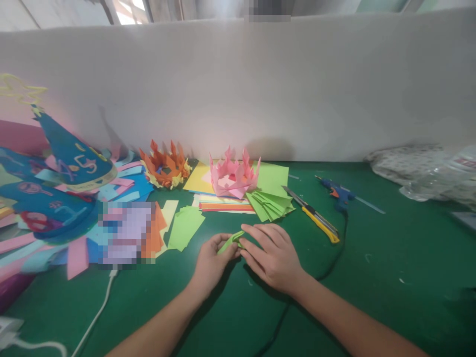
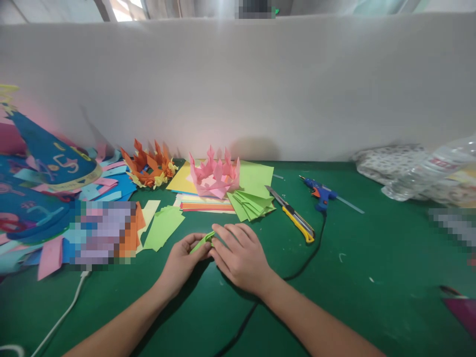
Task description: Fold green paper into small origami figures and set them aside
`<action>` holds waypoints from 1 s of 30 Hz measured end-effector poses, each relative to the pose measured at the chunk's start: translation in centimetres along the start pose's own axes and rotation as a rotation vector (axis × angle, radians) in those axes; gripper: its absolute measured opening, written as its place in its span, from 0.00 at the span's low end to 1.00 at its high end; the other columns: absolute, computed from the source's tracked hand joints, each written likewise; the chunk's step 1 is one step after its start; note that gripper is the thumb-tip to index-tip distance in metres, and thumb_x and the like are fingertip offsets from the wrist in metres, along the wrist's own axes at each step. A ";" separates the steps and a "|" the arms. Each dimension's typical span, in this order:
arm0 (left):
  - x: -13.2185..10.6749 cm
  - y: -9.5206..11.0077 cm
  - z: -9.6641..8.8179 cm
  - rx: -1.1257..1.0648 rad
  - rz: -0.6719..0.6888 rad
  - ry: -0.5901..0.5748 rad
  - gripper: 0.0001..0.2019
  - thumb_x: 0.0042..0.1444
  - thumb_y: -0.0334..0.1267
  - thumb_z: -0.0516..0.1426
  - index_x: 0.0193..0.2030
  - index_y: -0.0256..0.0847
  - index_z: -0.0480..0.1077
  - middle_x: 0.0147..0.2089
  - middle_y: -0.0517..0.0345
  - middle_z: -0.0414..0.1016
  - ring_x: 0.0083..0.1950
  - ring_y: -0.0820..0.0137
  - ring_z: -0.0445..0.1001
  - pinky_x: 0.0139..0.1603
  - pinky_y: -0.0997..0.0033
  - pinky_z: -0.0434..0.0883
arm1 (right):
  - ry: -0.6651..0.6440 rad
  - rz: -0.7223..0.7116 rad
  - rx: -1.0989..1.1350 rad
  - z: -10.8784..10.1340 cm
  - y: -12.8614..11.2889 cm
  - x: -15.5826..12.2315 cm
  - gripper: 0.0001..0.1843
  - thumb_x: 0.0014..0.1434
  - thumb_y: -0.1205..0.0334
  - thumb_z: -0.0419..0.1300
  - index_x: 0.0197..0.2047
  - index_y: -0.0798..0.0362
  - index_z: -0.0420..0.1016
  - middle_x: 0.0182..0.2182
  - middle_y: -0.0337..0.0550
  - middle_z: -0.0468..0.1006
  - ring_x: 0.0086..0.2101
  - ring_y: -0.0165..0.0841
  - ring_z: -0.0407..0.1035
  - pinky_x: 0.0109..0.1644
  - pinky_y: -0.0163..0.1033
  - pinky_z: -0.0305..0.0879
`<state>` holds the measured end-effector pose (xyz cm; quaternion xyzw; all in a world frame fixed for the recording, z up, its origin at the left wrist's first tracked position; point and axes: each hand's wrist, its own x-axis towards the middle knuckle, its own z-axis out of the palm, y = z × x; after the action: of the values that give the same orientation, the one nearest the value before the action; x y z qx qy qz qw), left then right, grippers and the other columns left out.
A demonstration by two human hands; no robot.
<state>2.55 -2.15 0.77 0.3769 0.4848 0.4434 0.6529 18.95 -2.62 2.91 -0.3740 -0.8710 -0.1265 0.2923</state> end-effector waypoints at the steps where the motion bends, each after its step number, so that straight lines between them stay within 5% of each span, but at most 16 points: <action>1: 0.0 0.0 0.0 0.008 0.005 0.002 0.17 0.43 0.45 0.65 0.35 0.34 0.71 0.36 0.55 0.77 0.36 0.70 0.75 0.41 0.70 0.73 | 0.003 -0.001 -0.006 0.0 -0.1 0.0 0.09 0.59 0.63 0.56 0.42 0.51 0.74 0.50 0.44 0.74 0.46 0.40 0.64 0.51 0.48 0.58; 9: 0.2 -0.6 -0.6 0.284 0.160 0.017 0.13 0.51 0.43 0.60 0.38 0.35 0.72 0.36 0.52 0.77 0.38 0.66 0.75 0.42 0.68 0.72 | 0.017 0.063 0.019 0.2 -1.1 0.1 0.10 0.60 0.63 0.54 0.43 0.51 0.74 0.52 0.43 0.72 0.50 0.37 0.62 0.57 0.46 0.51; 17: 0.2 -0.6 -0.8 0.355 0.225 0.063 0.11 0.53 0.42 0.57 0.39 0.37 0.71 0.38 0.52 0.78 0.37 0.65 0.76 0.41 0.67 0.72 | -0.162 0.389 0.243 0.1 -1.6 0.1 0.12 0.61 0.62 0.50 0.45 0.50 0.72 0.56 0.47 0.64 0.53 0.42 0.56 0.55 0.51 0.53; 30: 0.2 -0.9 -1.1 0.394 0.260 0.095 0.10 0.55 0.41 0.56 0.41 0.39 0.70 0.39 0.53 0.78 0.39 0.65 0.76 0.43 0.67 0.71 | -0.239 0.412 0.261 0.4 -2.3 0.1 0.13 0.58 0.69 0.49 0.45 0.53 0.69 0.58 0.49 0.61 0.54 0.44 0.54 0.55 0.53 0.52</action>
<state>1.69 -2.18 -0.43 0.5348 0.5397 0.4379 0.4807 17.04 -4.01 2.63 -0.5150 -0.8137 0.0941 0.2527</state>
